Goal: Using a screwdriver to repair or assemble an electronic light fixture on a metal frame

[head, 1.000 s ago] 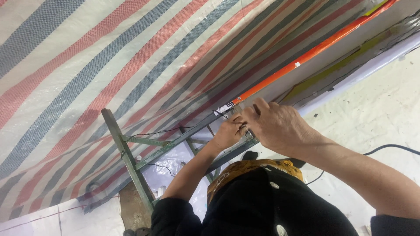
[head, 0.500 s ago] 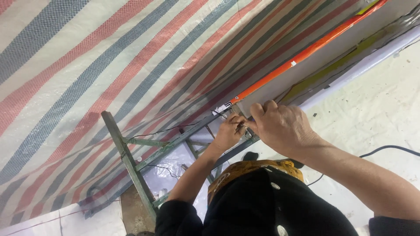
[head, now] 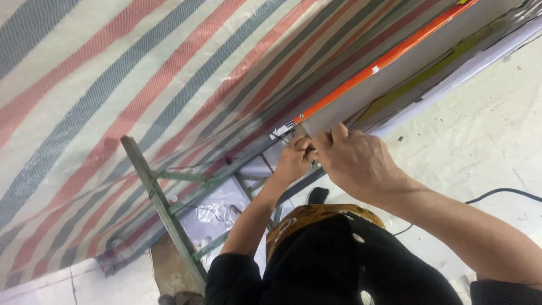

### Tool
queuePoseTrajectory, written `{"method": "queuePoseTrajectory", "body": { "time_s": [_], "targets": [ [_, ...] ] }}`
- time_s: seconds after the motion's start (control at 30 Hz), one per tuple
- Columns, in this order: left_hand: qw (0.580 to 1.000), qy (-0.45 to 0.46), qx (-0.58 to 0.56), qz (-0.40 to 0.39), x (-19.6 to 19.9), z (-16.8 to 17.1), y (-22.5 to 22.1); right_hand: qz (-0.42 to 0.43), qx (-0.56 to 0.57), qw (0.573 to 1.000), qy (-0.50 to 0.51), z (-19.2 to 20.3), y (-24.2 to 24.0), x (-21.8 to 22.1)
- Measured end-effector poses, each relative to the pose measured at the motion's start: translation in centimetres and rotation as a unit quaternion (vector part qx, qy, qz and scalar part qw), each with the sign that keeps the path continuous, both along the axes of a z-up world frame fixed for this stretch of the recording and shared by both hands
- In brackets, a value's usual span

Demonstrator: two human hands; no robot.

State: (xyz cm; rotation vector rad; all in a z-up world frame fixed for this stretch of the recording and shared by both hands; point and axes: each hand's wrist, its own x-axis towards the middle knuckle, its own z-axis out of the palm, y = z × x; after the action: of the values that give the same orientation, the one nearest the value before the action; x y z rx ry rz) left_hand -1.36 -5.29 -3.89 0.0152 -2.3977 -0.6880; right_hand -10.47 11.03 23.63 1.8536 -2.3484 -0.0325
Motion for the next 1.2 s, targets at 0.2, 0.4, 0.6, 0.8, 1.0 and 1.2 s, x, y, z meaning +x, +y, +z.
{"method": "queuePoseTrajectory", "body": {
  "time_s": [0.2, 0.4, 0.6, 0.8, 1.0, 1.2],
  "targets": [
    [0.997, -0.021, -0.076, 0.008, 0.2, 3.7, 0.7, 0.038, 0.018, 0.999, -0.005, 2.3, -0.9, 0.8],
    [0.987, -0.075, -0.125, 0.072, 0.1, 3.3, 1.7, 0.077, -0.041, 0.996, 0.001, 3.9, -1.1, 1.3],
    [0.978, -0.161, 0.116, 0.061, 0.7, 2.6, 2.4, 0.068, -0.103, 0.992, 0.02, 2.8, -0.5, 0.5],
    [0.963, -0.184, 0.186, 0.065, 0.5, 5.4, 2.6, 0.095, -0.107, 0.989, 0.037, 3.0, -0.3, 0.6],
    [0.975, -0.151, 0.146, 0.069, 0.4, 4.0, 2.7, 0.096, -0.111, 0.989, 0.019, 2.5, -0.4, 0.5],
    [0.981, -0.148, 0.096, 0.083, -0.1, 3.6, 2.5, 0.092, -0.103, 0.99, 0.027, 2.0, -0.7, 0.5]
  ]
}}
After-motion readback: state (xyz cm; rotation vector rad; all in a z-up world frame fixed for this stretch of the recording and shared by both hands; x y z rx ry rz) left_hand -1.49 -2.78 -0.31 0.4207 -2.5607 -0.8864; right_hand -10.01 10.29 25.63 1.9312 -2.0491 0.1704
